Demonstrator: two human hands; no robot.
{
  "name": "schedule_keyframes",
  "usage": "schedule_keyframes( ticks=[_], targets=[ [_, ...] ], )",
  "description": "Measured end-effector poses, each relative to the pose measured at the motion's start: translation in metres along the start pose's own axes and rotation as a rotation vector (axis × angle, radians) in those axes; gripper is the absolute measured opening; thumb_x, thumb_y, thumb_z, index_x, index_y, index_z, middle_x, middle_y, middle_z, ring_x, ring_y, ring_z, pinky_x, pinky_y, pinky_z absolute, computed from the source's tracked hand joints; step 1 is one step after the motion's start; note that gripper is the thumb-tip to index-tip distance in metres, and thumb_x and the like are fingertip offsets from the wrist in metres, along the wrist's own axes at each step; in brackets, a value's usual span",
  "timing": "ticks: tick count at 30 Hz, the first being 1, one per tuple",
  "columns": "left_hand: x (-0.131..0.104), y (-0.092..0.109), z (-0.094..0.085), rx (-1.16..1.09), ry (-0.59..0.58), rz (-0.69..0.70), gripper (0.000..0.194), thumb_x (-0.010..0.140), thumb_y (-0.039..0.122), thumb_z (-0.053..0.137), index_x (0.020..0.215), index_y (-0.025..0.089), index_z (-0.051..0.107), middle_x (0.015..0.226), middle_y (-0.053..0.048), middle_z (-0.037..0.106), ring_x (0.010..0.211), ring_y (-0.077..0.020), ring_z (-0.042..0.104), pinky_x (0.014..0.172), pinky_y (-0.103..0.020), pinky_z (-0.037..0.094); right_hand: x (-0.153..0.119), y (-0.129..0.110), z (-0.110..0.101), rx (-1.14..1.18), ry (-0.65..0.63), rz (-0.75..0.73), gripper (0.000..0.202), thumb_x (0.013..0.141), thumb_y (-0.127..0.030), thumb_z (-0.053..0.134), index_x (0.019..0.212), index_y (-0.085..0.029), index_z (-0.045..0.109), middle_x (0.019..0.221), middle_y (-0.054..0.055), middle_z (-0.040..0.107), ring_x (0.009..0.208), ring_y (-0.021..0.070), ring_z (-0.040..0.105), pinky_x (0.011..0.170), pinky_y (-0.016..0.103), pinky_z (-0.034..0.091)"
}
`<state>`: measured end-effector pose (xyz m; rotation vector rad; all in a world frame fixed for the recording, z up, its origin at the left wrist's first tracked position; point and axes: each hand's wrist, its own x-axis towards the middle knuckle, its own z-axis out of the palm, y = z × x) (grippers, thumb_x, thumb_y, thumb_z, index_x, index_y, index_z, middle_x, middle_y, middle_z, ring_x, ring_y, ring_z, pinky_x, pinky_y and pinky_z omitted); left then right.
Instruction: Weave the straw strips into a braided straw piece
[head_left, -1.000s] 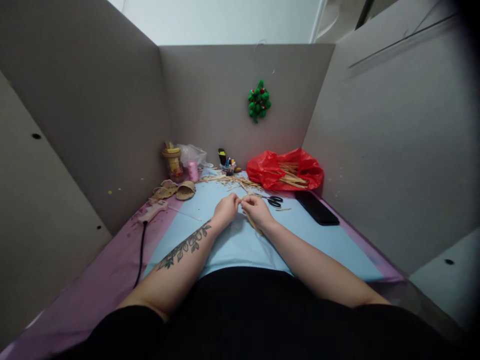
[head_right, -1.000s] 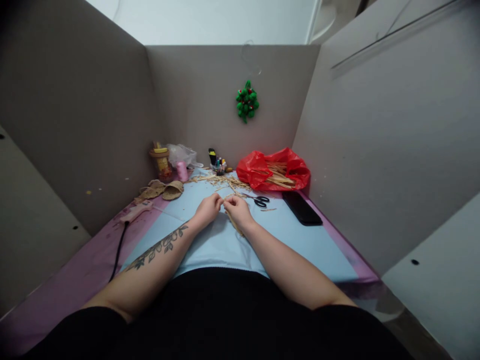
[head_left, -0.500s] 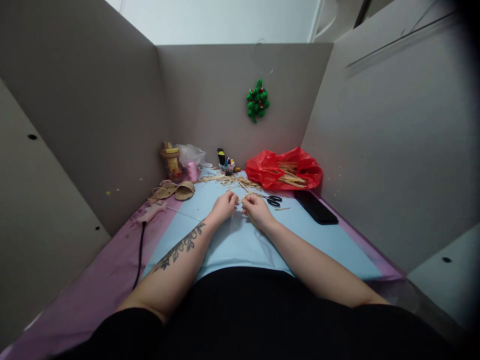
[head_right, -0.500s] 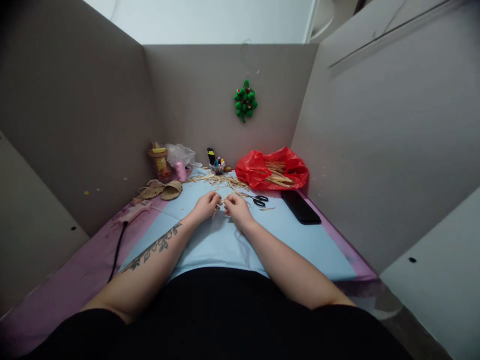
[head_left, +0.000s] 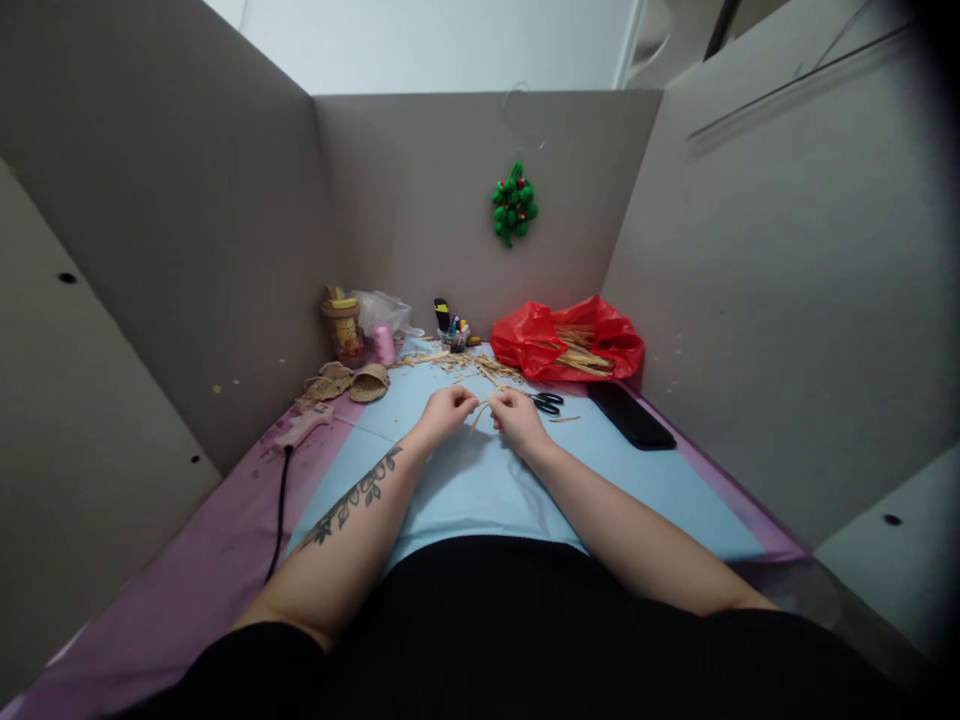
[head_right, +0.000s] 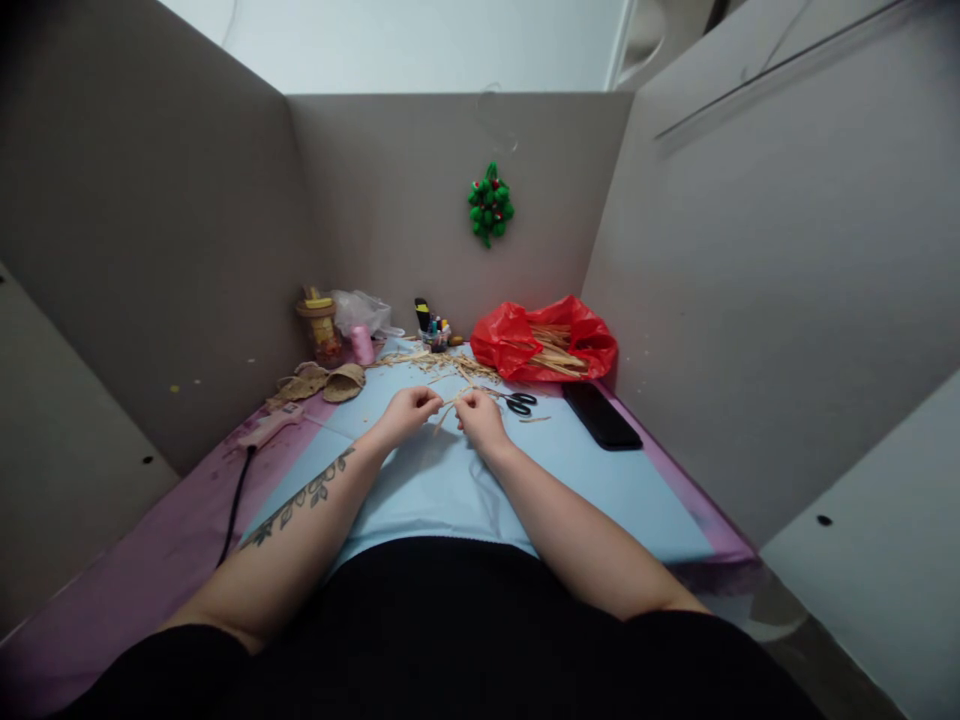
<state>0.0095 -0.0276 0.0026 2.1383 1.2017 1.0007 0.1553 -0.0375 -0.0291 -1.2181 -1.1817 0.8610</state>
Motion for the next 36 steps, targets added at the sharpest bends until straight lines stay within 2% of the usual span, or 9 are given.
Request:
schedule_keyframes(
  ticks=[5,9,15,18,21,25,27,33,36],
  targets=[
    [-0.01,0.008,0.01,0.315,0.022,0.229,0.019,0.081,0.024,0.046,0.077,0.016,0.063,0.078,-0.005,0.063,0.074,-0.015,0.054,0.068,-0.025,0.04,-0.001,-0.006,0.001,0.177,-0.027,0.172,0.006,0.054,-0.02,0.053,0.053,-0.017,0.048,0.042,-0.002,0.049,0.037,0.0089,0.044,0.034,0.019,0.025],
    [-0.015,0.012,0.015,0.522,0.015,0.258,0.022,0.085,0.026,0.043,0.081,0.017,0.062,0.084,-0.006,0.063,0.081,-0.0173,0.055,0.073,-0.027,0.04,-0.001,-0.007,0.0,0.272,-0.001,0.243,0.005,0.05,-0.016,0.053,0.05,-0.017,0.048,0.04,-0.002,0.048,0.038,0.0098,0.044,0.034,0.02,0.024],
    [-0.019,0.014,0.024,0.661,0.014,0.313,0.023,0.087,0.024,0.041,0.087,0.016,0.063,0.085,-0.008,0.063,0.084,-0.0196,0.056,0.073,-0.029,0.041,-0.002,-0.003,0.004,0.283,0.017,0.16,0.009,0.05,-0.016,0.053,0.046,-0.017,0.044,0.037,-0.006,0.039,0.036,0.0062,0.031,0.036,0.021,0.021],
    [-0.021,0.014,0.027,0.587,0.036,0.275,0.024,0.086,0.025,0.042,0.088,0.017,0.064,0.086,-0.008,0.064,0.081,-0.0185,0.057,0.071,-0.028,0.041,0.001,0.001,0.005,0.226,0.022,0.08,0.009,0.051,-0.019,0.053,0.048,-0.018,0.045,0.039,-0.006,0.04,0.037,0.0063,0.032,0.037,0.02,0.022],
    [-0.02,0.015,0.023,0.375,0.034,0.248,0.024,0.085,0.029,0.044,0.089,0.02,0.066,0.085,-0.005,0.066,0.076,-0.0157,0.058,0.069,-0.025,0.042,0.007,0.003,0.003,0.172,0.065,0.028,0.011,0.053,-0.023,0.055,0.05,-0.019,0.045,0.039,-0.007,0.04,0.038,0.007,0.033,0.037,0.02,0.023],
    [-0.011,0.01,0.013,0.081,0.187,0.151,0.034,0.087,0.033,0.037,0.081,0.017,0.066,0.079,-0.004,0.067,0.073,-0.0138,0.058,0.068,-0.023,0.042,0.011,0.003,-0.001,0.112,0.062,-0.014,0.013,0.058,-0.028,0.055,0.053,-0.019,0.047,0.038,-0.007,0.039,0.037,0.0079,0.032,0.038,0.021,0.022],
    [-0.005,0.006,0.009,-0.007,0.217,0.074,0.031,0.085,0.033,0.04,0.081,0.015,0.066,0.078,-0.004,0.067,0.073,-0.0142,0.058,0.069,-0.024,0.043,0.009,0.001,-0.003,0.087,0.025,-0.062,0.013,0.06,-0.028,0.056,0.056,-0.019,0.048,0.041,-0.006,0.042,0.039,0.0081,0.033,0.039,0.021,0.024],
    [-0.001,0.003,0.008,-0.229,-0.078,-0.006,0.026,0.076,0.032,0.052,0.084,0.012,0.066,0.073,-0.003,0.066,0.065,-0.0128,0.056,0.062,-0.022,0.043,-0.003,-0.009,-0.004,0.019,-0.159,-0.251,0.012,0.067,-0.028,0.056,0.064,-0.018,0.051,0.058,-0.002,0.054,0.055,0.0111,0.048,0.054,0.022,0.037],
    [-0.004,0.007,0.007,-0.255,-0.114,-0.024,0.025,0.074,0.034,0.053,0.075,0.011,0.064,0.062,-0.001,0.061,0.056,-0.0108,0.052,0.055,-0.021,0.039,-0.005,-0.012,-0.004,-0.011,-0.202,-0.25,0.012,0.068,-0.027,0.056,0.064,-0.019,0.049,0.057,-0.003,0.053,0.057,0.0122,0.05,0.056,0.023,0.037]
  ],
)
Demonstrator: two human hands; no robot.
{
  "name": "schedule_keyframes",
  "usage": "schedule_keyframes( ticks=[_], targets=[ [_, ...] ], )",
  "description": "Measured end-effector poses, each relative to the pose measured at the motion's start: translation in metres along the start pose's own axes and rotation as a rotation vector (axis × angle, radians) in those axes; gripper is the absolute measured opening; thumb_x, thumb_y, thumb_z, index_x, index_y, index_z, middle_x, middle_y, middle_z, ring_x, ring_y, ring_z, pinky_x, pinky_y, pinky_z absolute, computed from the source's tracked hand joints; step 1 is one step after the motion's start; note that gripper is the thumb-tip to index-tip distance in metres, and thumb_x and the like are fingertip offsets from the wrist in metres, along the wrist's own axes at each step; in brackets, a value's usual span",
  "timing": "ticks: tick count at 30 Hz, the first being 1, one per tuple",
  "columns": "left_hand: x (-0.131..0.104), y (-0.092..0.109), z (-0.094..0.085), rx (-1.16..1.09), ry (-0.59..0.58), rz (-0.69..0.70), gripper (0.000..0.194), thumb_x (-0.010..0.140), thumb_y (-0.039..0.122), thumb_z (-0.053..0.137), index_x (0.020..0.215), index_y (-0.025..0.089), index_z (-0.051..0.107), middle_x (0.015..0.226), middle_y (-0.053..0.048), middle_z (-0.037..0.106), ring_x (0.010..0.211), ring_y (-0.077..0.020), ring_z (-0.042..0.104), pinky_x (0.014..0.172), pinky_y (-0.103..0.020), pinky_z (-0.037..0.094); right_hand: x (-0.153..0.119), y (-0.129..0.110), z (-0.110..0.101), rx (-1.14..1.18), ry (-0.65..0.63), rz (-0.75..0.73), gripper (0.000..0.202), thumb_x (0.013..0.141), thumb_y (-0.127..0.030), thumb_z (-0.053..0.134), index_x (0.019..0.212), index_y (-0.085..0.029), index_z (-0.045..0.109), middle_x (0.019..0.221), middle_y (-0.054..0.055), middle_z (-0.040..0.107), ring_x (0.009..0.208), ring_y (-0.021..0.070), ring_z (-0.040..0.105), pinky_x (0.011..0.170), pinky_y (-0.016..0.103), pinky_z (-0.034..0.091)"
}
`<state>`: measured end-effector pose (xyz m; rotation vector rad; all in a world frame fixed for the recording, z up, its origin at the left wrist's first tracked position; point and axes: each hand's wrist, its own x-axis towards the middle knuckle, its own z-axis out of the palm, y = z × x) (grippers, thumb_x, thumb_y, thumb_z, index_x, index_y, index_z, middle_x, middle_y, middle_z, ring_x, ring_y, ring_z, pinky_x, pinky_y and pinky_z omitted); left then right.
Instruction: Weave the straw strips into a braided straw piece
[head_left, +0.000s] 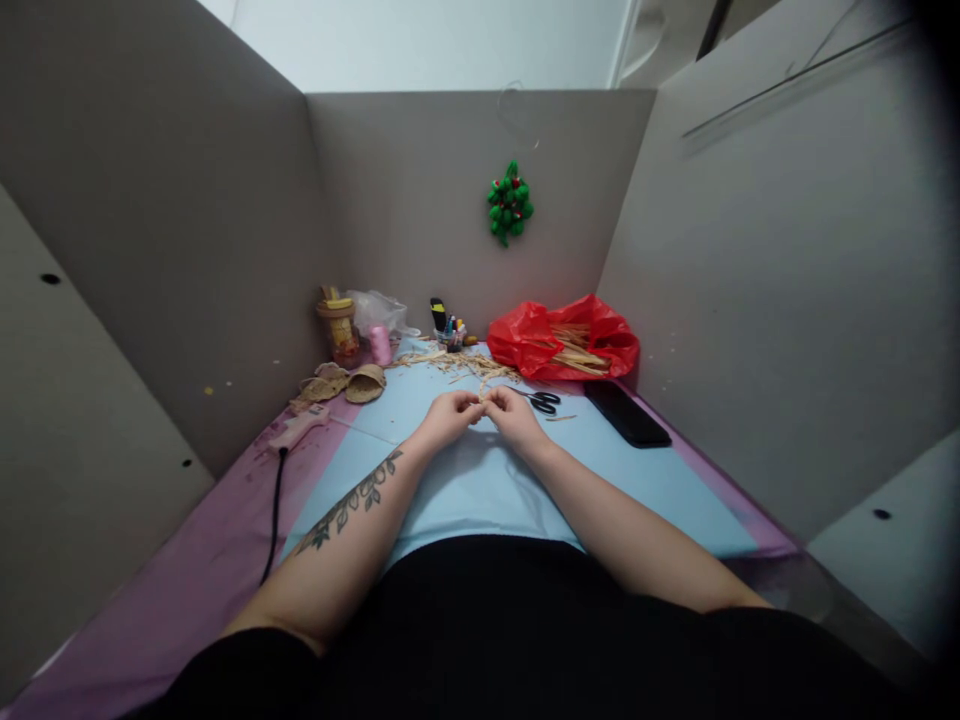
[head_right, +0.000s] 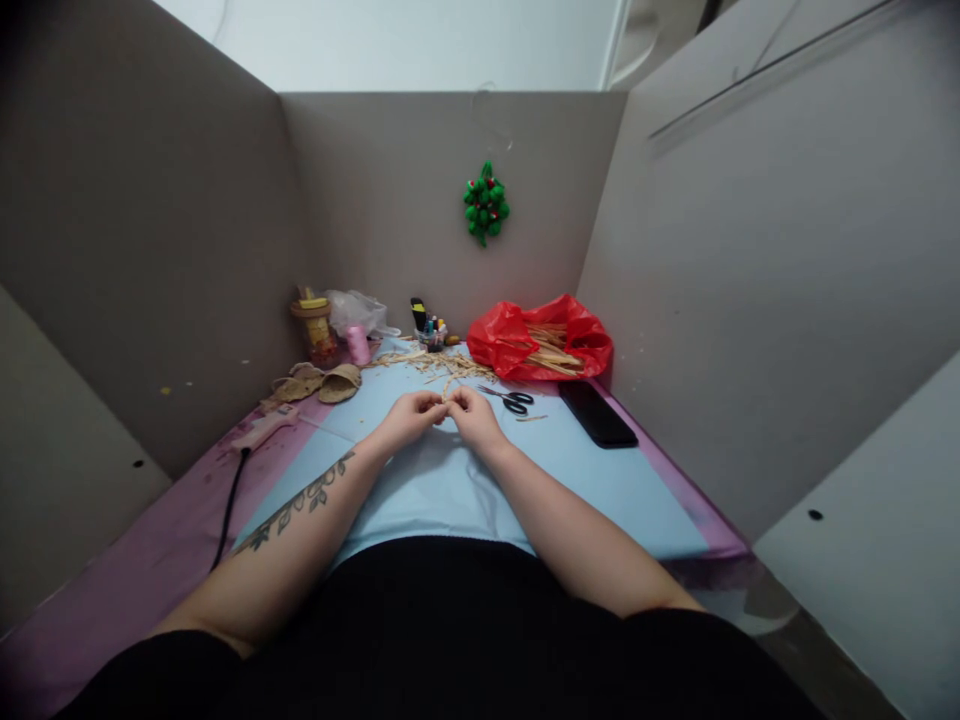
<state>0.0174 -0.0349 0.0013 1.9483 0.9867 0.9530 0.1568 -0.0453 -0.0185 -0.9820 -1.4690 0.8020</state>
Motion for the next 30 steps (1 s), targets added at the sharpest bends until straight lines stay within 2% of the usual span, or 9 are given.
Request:
schedule_keyframes(
  ticks=[5,12,16,23,30],
  targets=[
    [-0.003,0.005,-0.002,0.045,0.064,0.0,0.018,0.071,0.028,0.055,0.064,0.013,0.059,0.056,0.001,0.056,0.053,-0.0097,0.048,0.054,-0.022,0.037,0.0,0.0,-0.001,-0.081,0.046,-0.016,0.009,0.066,-0.023,0.057,0.063,-0.018,0.051,0.058,-0.003,0.051,0.056,0.011,0.046,0.055,0.023,0.035],
    [-0.004,0.009,-0.002,-0.026,-0.007,0.001,0.014,0.072,0.027,0.052,0.066,0.014,0.053,0.056,0.003,0.051,0.052,-0.0085,0.045,0.053,-0.021,0.035,0.002,0.003,-0.002,-0.057,0.074,-0.014,0.01,0.065,-0.023,0.059,0.068,-0.018,0.051,0.06,-0.004,0.052,0.056,0.0108,0.048,0.055,0.023,0.036],
    [-0.003,0.008,0.0,-0.077,-0.037,0.003,0.019,0.073,0.031,0.051,0.064,0.015,0.048,0.056,0.004,0.049,0.051,-0.0076,0.044,0.052,-0.02,0.034,0.001,0.003,-0.002,0.04,0.037,0.08,0.019,0.061,-0.028,0.064,0.068,-0.018,0.049,0.057,-0.004,0.054,0.052,0.0105,0.048,0.05,0.022,0.034],
    [0.001,0.001,0.001,-0.179,-0.041,-0.076,0.016,0.071,0.029,0.051,0.066,0.015,0.049,0.055,0.004,0.049,0.049,-0.0068,0.042,0.049,-0.019,0.032,-0.003,-0.01,0.001,0.149,-0.004,0.245,0.025,0.058,-0.035,0.067,0.066,-0.019,0.049,0.044,-0.007,0.046,0.037,0.0062,0.033,0.04,0.02,0.021],
    [0.005,-0.006,-0.002,-0.18,0.026,-0.093,0.016,0.072,0.029,0.05,0.064,0.016,0.046,0.053,0.005,0.048,0.047,-0.006,0.039,0.047,-0.019,0.03,-0.002,-0.009,-0.006,0.21,-0.058,0.271,0.027,0.06,-0.036,0.066,0.072,-0.017,0.051,0.052,-0.003,0.055,0.045,0.0094,0.046,0.045,0.021,0.034]
  ],
)
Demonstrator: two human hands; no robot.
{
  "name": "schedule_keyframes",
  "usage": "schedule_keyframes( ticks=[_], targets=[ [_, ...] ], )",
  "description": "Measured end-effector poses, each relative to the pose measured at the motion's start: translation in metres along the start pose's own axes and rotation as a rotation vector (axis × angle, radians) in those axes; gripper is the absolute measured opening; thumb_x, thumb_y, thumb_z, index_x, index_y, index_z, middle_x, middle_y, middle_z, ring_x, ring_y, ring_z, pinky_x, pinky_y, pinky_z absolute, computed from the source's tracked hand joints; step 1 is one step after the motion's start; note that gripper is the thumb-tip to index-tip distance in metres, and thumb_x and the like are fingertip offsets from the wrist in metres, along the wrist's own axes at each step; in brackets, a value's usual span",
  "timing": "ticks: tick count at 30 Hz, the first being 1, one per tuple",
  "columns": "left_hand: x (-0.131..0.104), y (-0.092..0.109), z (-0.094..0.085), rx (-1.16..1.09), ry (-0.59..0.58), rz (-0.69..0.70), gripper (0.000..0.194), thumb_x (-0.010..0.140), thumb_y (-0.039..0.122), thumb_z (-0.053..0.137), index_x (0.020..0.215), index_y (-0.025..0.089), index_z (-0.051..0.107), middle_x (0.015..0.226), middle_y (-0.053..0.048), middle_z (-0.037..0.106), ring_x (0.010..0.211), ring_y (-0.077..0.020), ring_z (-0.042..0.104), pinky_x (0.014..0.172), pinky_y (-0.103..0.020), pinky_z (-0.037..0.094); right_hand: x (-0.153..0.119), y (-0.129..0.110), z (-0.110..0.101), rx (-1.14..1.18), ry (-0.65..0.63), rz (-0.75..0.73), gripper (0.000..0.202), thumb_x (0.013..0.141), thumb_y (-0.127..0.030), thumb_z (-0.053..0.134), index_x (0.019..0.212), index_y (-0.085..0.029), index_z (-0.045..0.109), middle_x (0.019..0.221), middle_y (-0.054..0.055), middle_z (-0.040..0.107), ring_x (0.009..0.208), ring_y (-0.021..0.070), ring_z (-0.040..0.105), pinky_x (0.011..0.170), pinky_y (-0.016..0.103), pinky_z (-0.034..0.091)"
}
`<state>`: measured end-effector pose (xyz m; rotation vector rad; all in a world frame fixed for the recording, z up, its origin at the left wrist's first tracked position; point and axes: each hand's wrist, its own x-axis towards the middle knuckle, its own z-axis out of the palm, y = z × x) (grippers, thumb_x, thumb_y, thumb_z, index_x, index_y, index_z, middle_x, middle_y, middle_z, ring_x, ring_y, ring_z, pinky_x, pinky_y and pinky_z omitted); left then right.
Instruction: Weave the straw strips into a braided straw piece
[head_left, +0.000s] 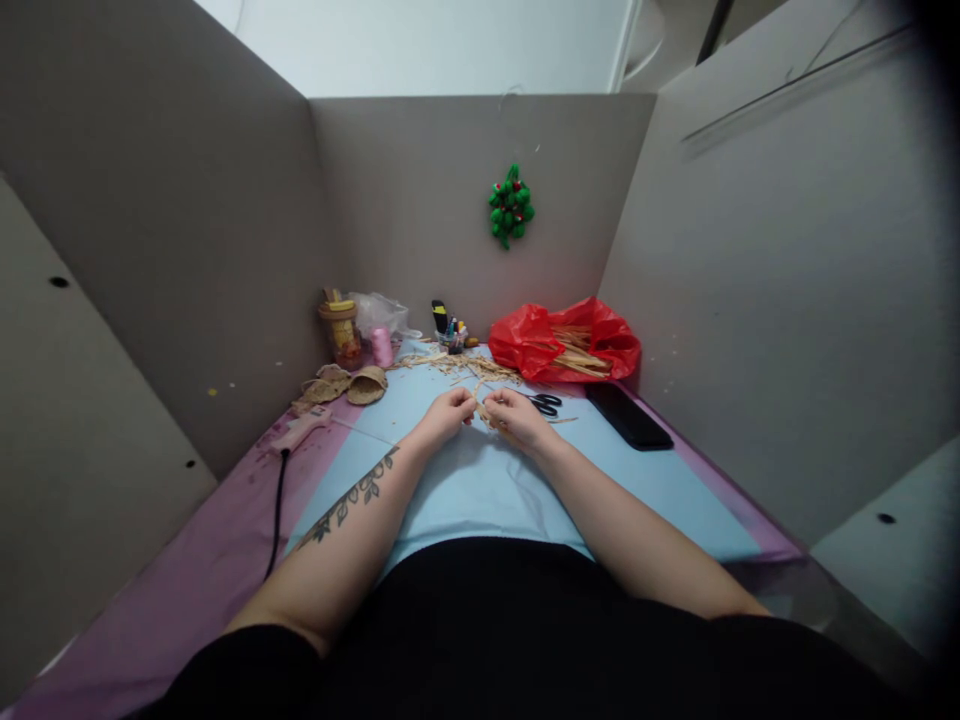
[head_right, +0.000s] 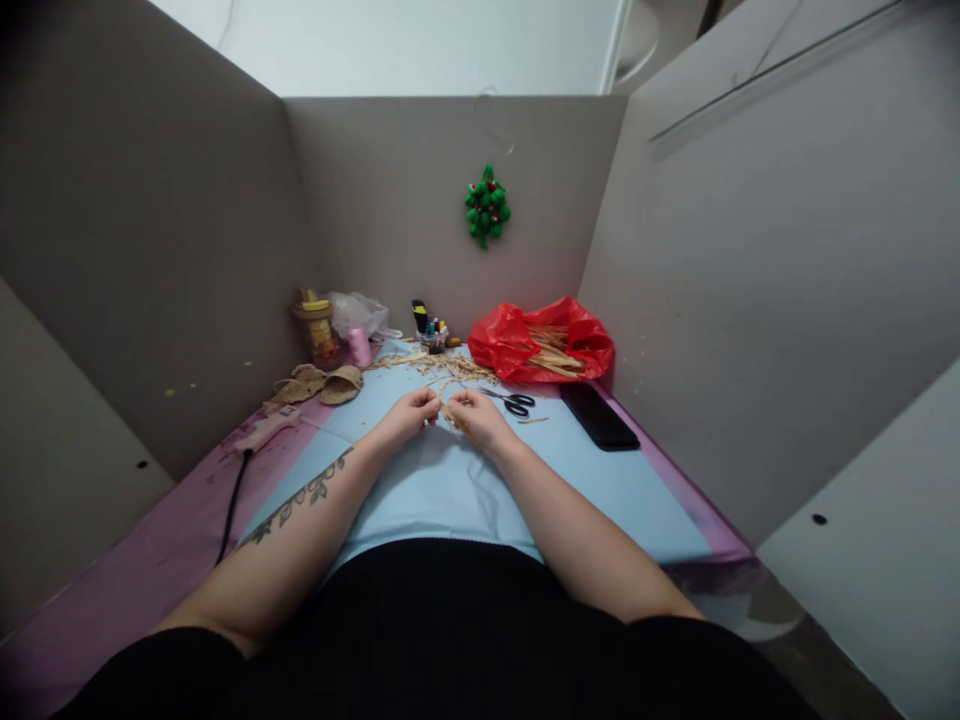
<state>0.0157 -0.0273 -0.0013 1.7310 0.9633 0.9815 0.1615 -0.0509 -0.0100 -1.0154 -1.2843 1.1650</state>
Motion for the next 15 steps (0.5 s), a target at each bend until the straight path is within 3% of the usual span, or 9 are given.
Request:
schedule_keyframes(
  ticks=[6,10,15],
  targets=[
    [0.0011,0.0006,-0.0021,-0.006,0.034,-0.021,0.015,0.073,0.027,0.049,0.063,0.016,0.044,0.052,0.004,0.047,0.047,-0.0062,0.04,0.047,-0.019,0.03,0.0032,0.0023,-0.0074,-0.158,-0.027,-0.037,0.031,0.056,-0.029,0.071,0.082,-0.017,0.058,0.057,-0.002,0.059,0.046,0.0091,0.047,0.041,0.02,0.032],
    [0.0012,0.0026,-0.0044,-0.027,0.035,-0.069,0.016,0.073,0.03,0.049,0.065,0.017,0.044,0.053,0.004,0.046,0.047,-0.0067,0.04,0.047,-0.019,0.03,0.0015,-0.0021,-0.0068,-0.241,-0.046,-0.123,0.027,0.057,-0.028,0.071,0.082,-0.017,0.067,0.069,0.001,0.065,0.052,0.0099,0.05,0.047,0.022,0.038],
    [0.0012,0.0035,-0.006,-0.086,0.017,-0.1,0.016,0.072,0.03,0.05,0.064,0.017,0.043,0.053,0.004,0.046,0.047,-0.0069,0.04,0.047,-0.019,0.029,0.001,-0.0056,-0.0073,-0.24,0.037,-0.124,0.025,0.058,-0.026,0.071,0.081,-0.018,0.071,0.072,0.003,0.067,0.063,0.015,0.057,0.06,0.028,0.045]
  ],
)
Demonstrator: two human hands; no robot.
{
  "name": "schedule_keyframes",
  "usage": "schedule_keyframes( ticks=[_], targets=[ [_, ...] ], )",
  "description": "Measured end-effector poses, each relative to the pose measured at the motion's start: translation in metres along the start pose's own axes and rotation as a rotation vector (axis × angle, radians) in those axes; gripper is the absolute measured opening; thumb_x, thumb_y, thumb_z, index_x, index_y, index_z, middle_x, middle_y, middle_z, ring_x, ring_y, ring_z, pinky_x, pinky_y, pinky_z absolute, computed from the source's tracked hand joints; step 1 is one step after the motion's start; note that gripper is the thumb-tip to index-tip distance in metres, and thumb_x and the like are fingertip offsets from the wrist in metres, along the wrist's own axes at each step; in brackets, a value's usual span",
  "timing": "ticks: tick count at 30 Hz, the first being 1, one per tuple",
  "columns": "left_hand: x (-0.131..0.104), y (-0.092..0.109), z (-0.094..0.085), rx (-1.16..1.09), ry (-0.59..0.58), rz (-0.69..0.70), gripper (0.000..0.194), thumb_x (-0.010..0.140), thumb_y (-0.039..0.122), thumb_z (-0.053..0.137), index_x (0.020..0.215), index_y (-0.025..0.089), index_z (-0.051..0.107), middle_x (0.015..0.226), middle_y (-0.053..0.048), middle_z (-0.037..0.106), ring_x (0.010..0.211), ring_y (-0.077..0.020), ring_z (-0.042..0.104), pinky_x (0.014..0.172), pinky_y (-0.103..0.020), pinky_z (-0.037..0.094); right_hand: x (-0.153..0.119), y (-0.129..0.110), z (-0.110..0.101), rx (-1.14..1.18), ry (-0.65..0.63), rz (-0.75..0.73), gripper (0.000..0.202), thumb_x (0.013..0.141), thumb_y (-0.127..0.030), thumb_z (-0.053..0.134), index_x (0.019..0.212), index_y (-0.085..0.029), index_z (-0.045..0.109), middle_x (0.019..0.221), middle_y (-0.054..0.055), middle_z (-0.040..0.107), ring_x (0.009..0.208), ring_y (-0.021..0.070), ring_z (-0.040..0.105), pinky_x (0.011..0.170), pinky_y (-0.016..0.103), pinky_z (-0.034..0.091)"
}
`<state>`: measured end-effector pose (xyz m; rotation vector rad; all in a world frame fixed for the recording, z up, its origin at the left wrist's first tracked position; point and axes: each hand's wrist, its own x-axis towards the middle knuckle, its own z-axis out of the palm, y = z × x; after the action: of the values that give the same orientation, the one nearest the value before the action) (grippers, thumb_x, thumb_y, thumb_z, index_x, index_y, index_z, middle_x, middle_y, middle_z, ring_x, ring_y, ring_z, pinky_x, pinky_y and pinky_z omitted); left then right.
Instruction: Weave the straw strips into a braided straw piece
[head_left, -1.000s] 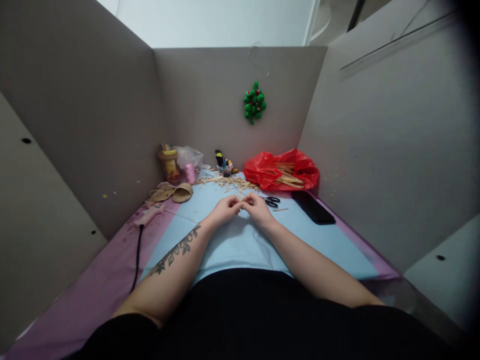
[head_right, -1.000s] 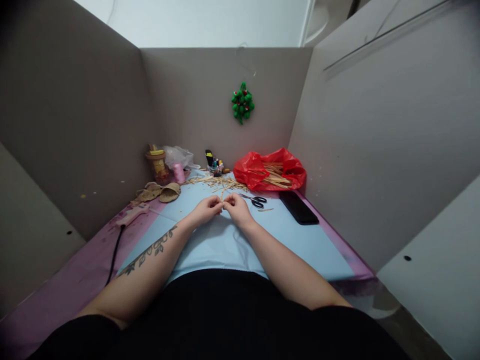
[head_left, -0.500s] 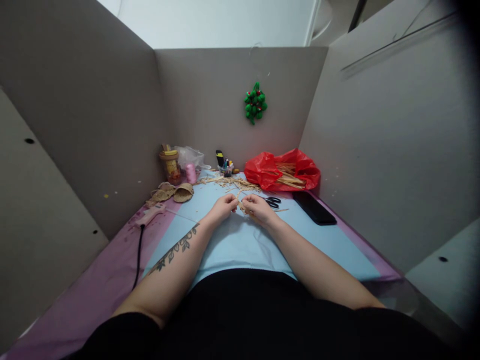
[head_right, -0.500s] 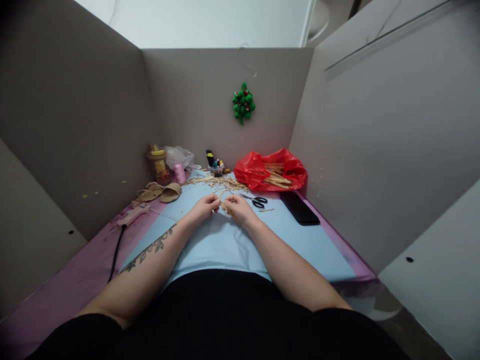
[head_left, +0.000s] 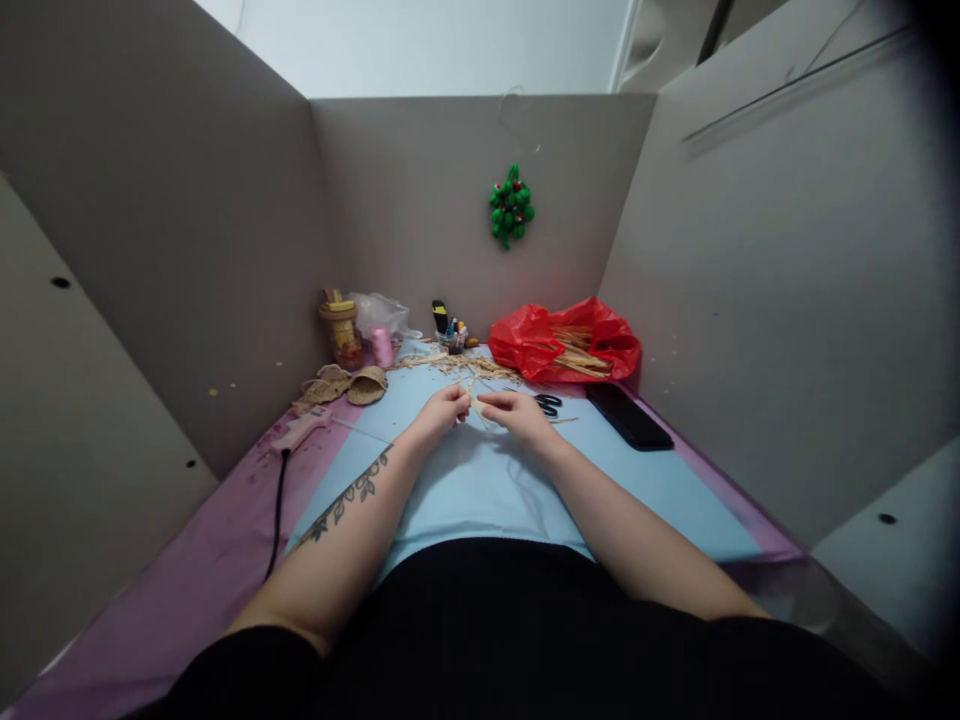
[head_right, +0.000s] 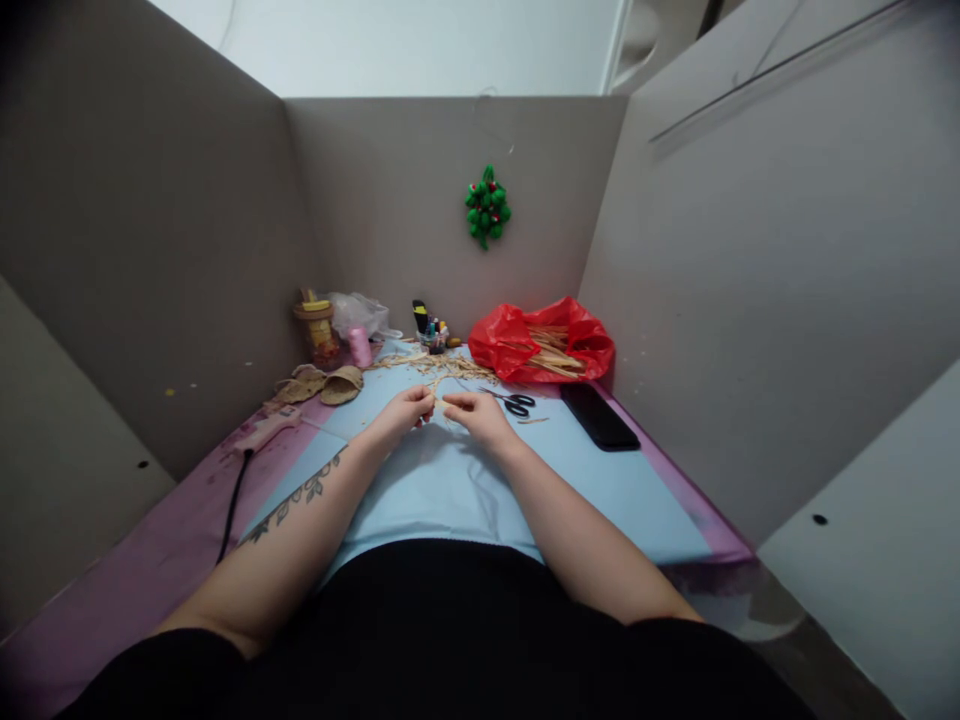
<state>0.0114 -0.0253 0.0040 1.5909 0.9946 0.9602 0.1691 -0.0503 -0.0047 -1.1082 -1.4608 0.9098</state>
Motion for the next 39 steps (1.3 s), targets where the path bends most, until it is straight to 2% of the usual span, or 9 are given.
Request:
schedule_keyframes(
  ticks=[4,13,16,20,24,28,31,35,39],
  targets=[
    [0.001,-0.001,0.0,-0.011,-0.002,0.01,0.016,0.072,0.028,0.05,0.064,0.017,0.042,0.054,0.004,0.046,0.047,-0.0066,0.039,0.047,-0.019,0.029,0.003,0.005,-0.003,-0.063,0.058,-0.046,0.022,0.059,-0.029,0.069,0.078,-0.018,0.072,0.075,0.004,0.069,0.07,0.0181,0.059,0.067,0.032,0.045],
    [0.001,-0.001,0.002,0.028,0.02,0.061,0.012,0.072,0.025,0.049,0.065,0.017,0.045,0.054,0.004,0.047,0.049,-0.0069,0.041,0.047,-0.019,0.03,0.007,0.013,-0.001,-0.012,0.098,0.045,0.023,0.059,-0.033,0.068,0.071,-0.013,0.068,0.053,-0.001,0.057,0.05,0.0108,0.045,0.051,0.024,0.035],
    [0.001,-0.001,0.003,0.047,0.065,0.066,0.012,0.071,0.024,0.05,0.063,0.016,0.046,0.051,0.005,0.045,0.047,-0.0062,0.038,0.047,-0.019,0.029,0.004,0.008,0.001,-0.049,0.118,0.002,0.02,0.061,-0.032,0.066,0.068,-0.014,0.066,0.054,0.0,0.057,0.05,0.0113,0.045,0.051,0.024,0.035],
    [-0.001,-0.002,0.006,0.036,0.104,0.054,0.012,0.067,0.021,0.051,0.058,0.016,0.045,0.046,0.007,0.041,0.042,-0.0051,0.034,0.045,-0.019,0.026,-0.007,0.0,0.008,-0.307,0.152,-0.262,0.013,0.07,-0.027,0.058,0.066,-0.016,0.064,0.062,0.002,0.059,0.06,0.0142,0.051,0.058,0.026,0.038],
    [-0.003,-0.002,0.008,-0.098,0.06,-0.045,0.009,0.063,0.016,0.052,0.056,0.015,0.046,0.043,0.005,0.044,0.04,-0.0053,0.036,0.043,-0.019,0.025,-0.017,-0.001,0.018,-0.668,0.12,-0.541,0.015,0.076,-0.017,0.051,0.067,-0.016,0.062,0.069,0.004,0.059,0.067,0.015,0.052,0.065,0.026,0.038],
    [-0.003,-0.001,0.009,-0.25,0.05,-0.129,0.011,0.059,0.013,0.056,0.054,0.015,0.046,0.04,0.005,0.043,0.037,-0.0046,0.037,0.042,-0.019,0.025,-0.019,0.002,0.025,-0.981,0.077,-0.632,0.018,0.081,-0.018,0.048,0.073,-0.016,0.063,0.076,0.007,0.06,0.071,0.0168,0.051,0.066,0.027,0.037],
    [-0.001,-0.002,0.009,-0.33,0.072,-0.161,0.015,0.058,0.014,0.06,0.053,0.014,0.046,0.04,0.006,0.041,0.037,-0.0037,0.036,0.042,-0.018,0.026,-0.02,0.002,0.03,-1.11,0.057,-0.631,0.021,0.083,-0.017,0.045,0.076,-0.016,0.064,0.078,0.009,0.061,0.072,0.0179,0.051,0.066,0.028,0.037],
    [0.002,-0.003,0.007,-0.373,0.123,-0.164,0.014,0.06,0.014,0.059,0.054,0.014,0.046,0.041,0.005,0.042,0.037,-0.0045,0.037,0.042,-0.018,0.026,-0.025,-0.002,0.035,-1.102,0.037,-0.61,0.022,0.085,-0.024,0.045,0.088,-0.015,0.065,0.082,0.01,0.062,0.077,0.0202,0.053,0.069,0.03,0.039],
    [0.003,-0.002,0.004,-0.329,0.17,-0.149,0.014,0.064,0.014,0.056,0.055,0.015,0.046,0.04,0.005,0.042,0.036,-0.0048,0.035,0.041,-0.019,0.025,-0.024,-0.002,0.029,-0.789,0.04,-0.577,0.024,0.084,-0.031,0.049,0.095,-0.017,0.065,0.084,0.008,0.063,0.079,0.0189,0.054,0.074,0.03,0.041]
  ],
)
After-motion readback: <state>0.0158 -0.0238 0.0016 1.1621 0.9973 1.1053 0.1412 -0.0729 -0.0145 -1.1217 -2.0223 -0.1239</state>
